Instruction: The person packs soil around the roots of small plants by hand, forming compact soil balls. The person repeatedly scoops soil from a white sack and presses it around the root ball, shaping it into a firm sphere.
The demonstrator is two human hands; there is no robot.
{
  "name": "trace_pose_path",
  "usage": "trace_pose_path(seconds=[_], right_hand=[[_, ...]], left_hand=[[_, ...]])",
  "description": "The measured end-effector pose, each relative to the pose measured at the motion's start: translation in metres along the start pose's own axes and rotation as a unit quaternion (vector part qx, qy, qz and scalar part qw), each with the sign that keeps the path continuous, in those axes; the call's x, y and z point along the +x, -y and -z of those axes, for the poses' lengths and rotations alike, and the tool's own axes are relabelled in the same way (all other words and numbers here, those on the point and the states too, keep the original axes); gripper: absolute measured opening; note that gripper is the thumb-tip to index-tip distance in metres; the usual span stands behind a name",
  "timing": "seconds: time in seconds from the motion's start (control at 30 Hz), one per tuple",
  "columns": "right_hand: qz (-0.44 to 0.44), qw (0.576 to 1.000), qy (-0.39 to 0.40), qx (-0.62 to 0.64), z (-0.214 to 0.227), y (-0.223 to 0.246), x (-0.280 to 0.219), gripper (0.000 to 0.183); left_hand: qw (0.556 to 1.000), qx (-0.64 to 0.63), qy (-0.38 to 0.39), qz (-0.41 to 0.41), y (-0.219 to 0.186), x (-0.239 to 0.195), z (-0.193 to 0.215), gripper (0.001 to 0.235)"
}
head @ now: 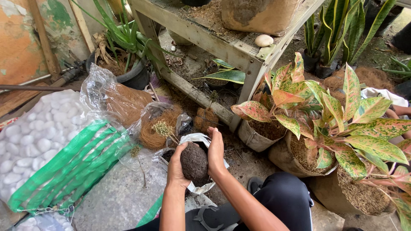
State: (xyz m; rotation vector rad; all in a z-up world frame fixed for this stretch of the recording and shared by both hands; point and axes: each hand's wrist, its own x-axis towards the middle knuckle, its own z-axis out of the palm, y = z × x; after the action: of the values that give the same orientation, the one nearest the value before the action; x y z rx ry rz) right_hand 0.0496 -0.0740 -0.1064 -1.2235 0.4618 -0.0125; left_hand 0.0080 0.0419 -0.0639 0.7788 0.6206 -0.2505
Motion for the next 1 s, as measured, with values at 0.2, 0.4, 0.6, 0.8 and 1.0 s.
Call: trace_pose_path(seconds=[0.2,0.4,0.6,0.8,1.0], right_hand=[[-0.103,0.992,0.05,0.052,0.008,0.015,0.008,0.071],[-0.401,0.898,0.126,0.13,0.017,0.01,-0.016,0.069],[-0.336,0.853,0.273,0.29,0.029,-0.027,-0.004,0.042],[-0.361,0.873,0.191,0.266,0.024,-0.012,-0.004,0.038],[-0.369,0.89,0.131,0.233,0.016,0.024,-0.018,0.048]], left_hand=[[0.987,0.019,0.034,-0.159,0.003,0.005,-0.006,0.032],[0.881,0.339,-0.095,-0.315,-0.008,-0.016,-0.012,0.032],[0.733,0.49,-0.012,-0.473,-0.001,-0.033,-0.029,0.047],[0.844,0.357,0.057,-0.396,0.008,0.002,0.003,0.076],[0.912,0.291,-0.138,-0.255,0.041,0.099,0.088,0.062]])
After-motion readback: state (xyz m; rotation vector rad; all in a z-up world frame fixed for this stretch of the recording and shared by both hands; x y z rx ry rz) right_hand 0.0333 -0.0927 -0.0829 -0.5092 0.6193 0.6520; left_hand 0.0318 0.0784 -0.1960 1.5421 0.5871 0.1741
